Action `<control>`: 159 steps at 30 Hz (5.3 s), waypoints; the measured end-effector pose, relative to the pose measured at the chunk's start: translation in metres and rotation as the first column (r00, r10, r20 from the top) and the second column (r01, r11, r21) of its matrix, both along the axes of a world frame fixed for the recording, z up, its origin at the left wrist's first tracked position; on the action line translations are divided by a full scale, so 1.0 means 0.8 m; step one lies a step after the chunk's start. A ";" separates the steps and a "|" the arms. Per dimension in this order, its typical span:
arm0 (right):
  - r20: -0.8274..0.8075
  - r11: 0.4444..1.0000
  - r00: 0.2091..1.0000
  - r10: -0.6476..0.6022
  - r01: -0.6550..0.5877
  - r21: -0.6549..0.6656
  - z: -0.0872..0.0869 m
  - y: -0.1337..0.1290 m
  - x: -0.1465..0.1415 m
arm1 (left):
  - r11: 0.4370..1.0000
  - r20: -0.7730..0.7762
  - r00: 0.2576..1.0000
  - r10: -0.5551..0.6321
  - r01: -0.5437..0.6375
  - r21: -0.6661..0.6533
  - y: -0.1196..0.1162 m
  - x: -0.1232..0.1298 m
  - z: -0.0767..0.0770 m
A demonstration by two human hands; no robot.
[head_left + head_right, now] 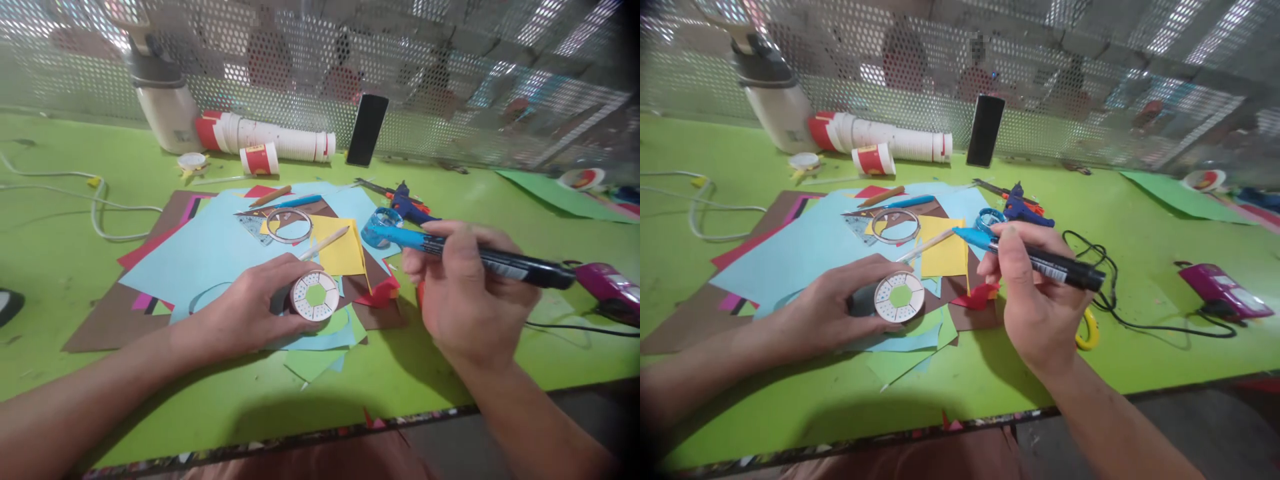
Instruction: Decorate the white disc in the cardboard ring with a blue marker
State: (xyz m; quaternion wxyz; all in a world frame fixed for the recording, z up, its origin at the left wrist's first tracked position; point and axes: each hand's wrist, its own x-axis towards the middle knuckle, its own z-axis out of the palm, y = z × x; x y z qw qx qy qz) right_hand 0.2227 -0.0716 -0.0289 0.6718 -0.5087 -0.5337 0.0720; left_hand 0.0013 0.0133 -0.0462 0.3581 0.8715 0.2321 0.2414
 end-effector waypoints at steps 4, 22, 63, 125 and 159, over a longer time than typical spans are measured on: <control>-0.066 0.992 0.993 -0.102 0.106 0.065 -0.004 0.007 0.002 | 1.000 0.033 0.999 0.011 -0.011 0.000 -0.002 -0.002 0.001; -0.120 0.997 0.989 -0.083 0.083 -0.006 0.060 0.038 0.045 | 0.986 0.017 0.992 0.124 -0.122 -0.113 -0.005 0.000 0.004; 0.084 0.916 0.966 0.246 -0.203 -0.345 0.040 -0.002 0.005 | 0.997 0.069 0.995 0.070 -0.071 0.023 -0.010 -0.003 0.000; -0.399 0.898 0.886 0.236 -0.356 -0.258 0.056 0.004 0.009 | 0.997 0.026 0.999 -0.021 0.023 -0.067 -0.001 0.001 -0.003; 0.101 0.856 0.971 0.217 -0.139 -0.498 0.012 -0.024 -0.026 | 0.979 0.011 0.999 -0.049 0.050 -0.197 0.001 0.002 -0.004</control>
